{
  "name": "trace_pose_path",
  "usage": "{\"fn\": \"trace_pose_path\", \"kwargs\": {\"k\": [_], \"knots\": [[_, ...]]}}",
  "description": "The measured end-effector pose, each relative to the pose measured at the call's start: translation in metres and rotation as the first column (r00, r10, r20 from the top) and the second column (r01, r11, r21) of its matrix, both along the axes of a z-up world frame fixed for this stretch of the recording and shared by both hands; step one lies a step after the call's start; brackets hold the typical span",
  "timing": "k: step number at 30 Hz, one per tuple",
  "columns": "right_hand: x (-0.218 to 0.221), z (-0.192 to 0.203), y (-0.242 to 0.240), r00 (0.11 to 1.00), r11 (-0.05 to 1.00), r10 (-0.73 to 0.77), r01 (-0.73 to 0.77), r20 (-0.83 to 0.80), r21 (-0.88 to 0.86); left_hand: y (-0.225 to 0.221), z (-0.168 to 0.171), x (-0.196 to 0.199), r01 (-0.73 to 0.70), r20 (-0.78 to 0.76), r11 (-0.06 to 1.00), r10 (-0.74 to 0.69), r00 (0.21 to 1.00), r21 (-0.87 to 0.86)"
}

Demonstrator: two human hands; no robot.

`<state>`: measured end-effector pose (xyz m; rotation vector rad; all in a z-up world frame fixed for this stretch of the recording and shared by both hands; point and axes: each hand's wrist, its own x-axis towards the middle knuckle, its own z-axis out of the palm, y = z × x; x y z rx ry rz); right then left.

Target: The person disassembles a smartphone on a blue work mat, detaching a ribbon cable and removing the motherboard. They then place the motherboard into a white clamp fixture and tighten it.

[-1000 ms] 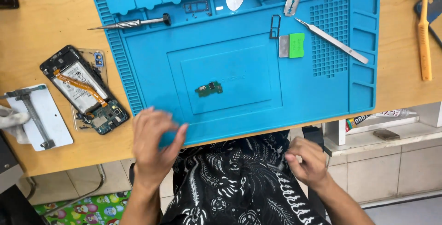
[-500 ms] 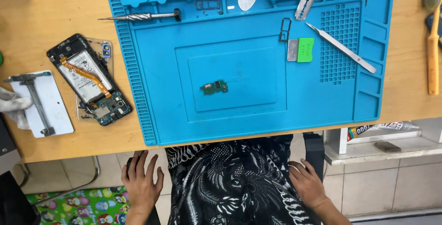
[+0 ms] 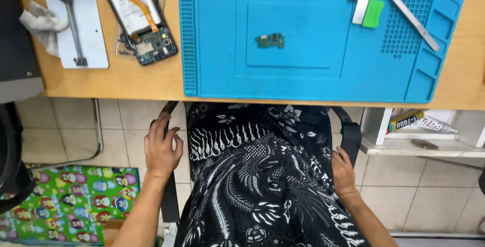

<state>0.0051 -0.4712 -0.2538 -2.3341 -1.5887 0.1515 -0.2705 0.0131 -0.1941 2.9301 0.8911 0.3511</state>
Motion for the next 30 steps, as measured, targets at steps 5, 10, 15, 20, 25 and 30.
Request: {"fn": "trace_pose_path", "kwargs": {"k": [5,10,15,20,25,30], "knots": [[-0.006,0.022,0.007,1.000,1.000,-0.002,0.002,-0.010,-0.008,-0.005,0.012,-0.006,0.005,-0.006,1.000,-0.005,1.000,-0.007],[-0.002,0.017,0.009,0.998,0.999,-0.012,0.014,0.056,-0.039,-0.002,0.008,-0.004,0.017,0.004,1.000,-0.017,1.000,0.023],[-0.005,0.021,0.016,0.992,0.994,-0.098,0.101,0.078,-0.030,-0.002,0.007,-0.007,0.051,-0.013,0.998,-0.051,0.999,-0.023],[-0.005,0.032,0.038,0.982,0.987,-0.163,0.160,0.100,0.032,0.001,0.001,-0.007,0.078,-0.014,0.996,-0.079,0.997,-0.050],[0.013,0.070,0.040,0.919,0.913,-0.295,0.352,-0.261,0.207,-0.017,0.010,0.005,0.026,-0.028,0.999,-0.026,0.999,-0.020],[0.112,0.139,0.034,0.894,0.855,-0.337,0.422,-0.297,0.301,-0.086,0.113,0.127,0.623,0.538,0.678,-0.382,0.751,-0.389]]}}
